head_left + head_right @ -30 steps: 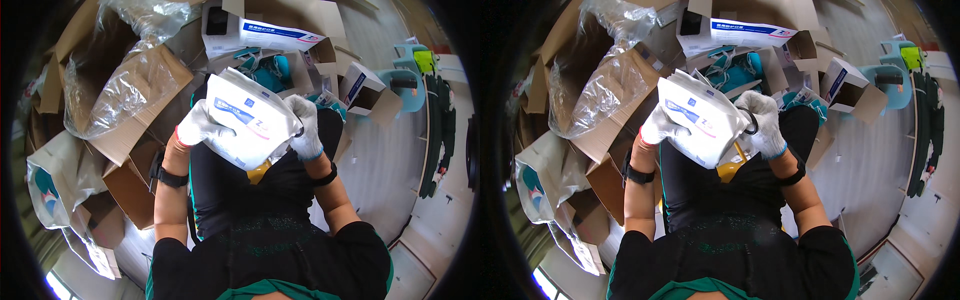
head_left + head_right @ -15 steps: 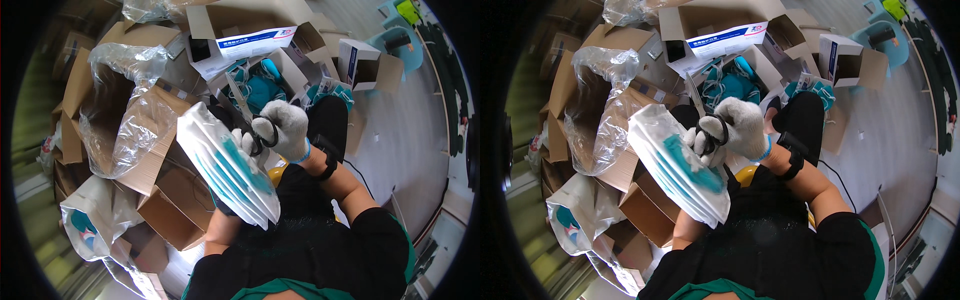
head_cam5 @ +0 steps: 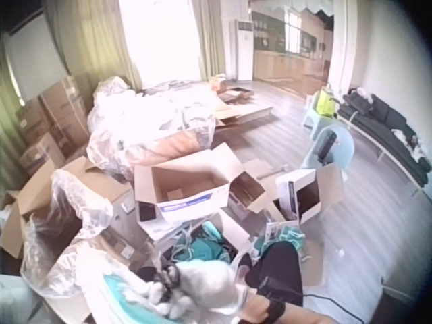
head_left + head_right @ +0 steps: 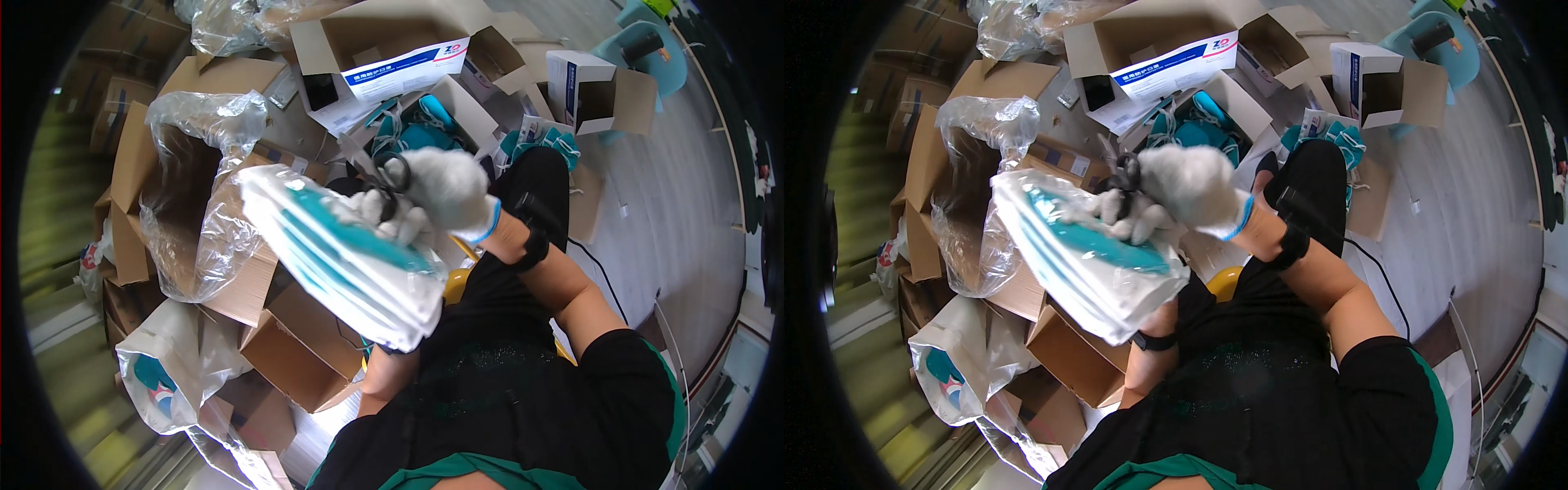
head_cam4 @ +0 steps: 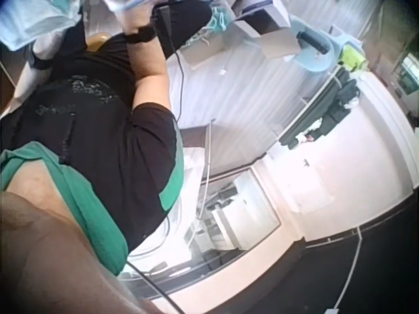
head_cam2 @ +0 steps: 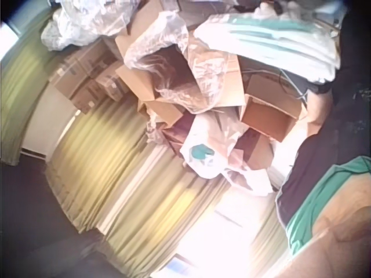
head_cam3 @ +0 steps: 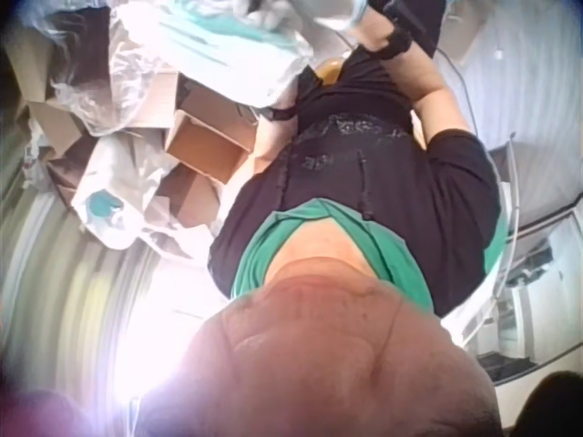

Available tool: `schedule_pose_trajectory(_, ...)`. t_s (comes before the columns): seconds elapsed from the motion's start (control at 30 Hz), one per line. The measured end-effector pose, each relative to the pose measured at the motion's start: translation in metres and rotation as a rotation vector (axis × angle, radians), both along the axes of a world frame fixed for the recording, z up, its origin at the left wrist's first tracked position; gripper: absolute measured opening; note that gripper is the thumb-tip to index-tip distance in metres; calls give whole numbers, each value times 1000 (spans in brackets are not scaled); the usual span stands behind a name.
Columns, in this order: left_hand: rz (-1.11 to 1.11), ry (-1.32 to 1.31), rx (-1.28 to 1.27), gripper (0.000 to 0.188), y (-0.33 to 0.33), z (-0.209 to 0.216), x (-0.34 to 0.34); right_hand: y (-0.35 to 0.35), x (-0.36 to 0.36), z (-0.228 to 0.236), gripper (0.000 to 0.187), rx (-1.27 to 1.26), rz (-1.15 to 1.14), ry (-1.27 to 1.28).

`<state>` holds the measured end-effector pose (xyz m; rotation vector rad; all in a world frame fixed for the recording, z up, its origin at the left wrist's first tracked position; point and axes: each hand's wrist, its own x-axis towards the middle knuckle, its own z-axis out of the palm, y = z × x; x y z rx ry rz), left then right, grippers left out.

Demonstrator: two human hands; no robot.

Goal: The person is organizing and packaging several medical face masks into individual packets.

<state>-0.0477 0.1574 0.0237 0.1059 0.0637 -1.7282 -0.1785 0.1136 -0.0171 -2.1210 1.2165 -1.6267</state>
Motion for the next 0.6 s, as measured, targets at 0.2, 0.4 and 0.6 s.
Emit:
schedule_pose_trajectory(0.2, -173, 71, -88, 18, -10, -8, 15, 25, -11, -16, 49, 791, 410, -1020)
schedule_pose_trajectory(0.4, -642, -431, -63, 57, -13, -81, 33, 45, -41, -71, 56, 860, 442, -930)
schedule_pose_trajectory(0.6, -622, -893, 123, 47, -4, -92, 42, 16, -54, -136, 39, 1108, 122, -868)
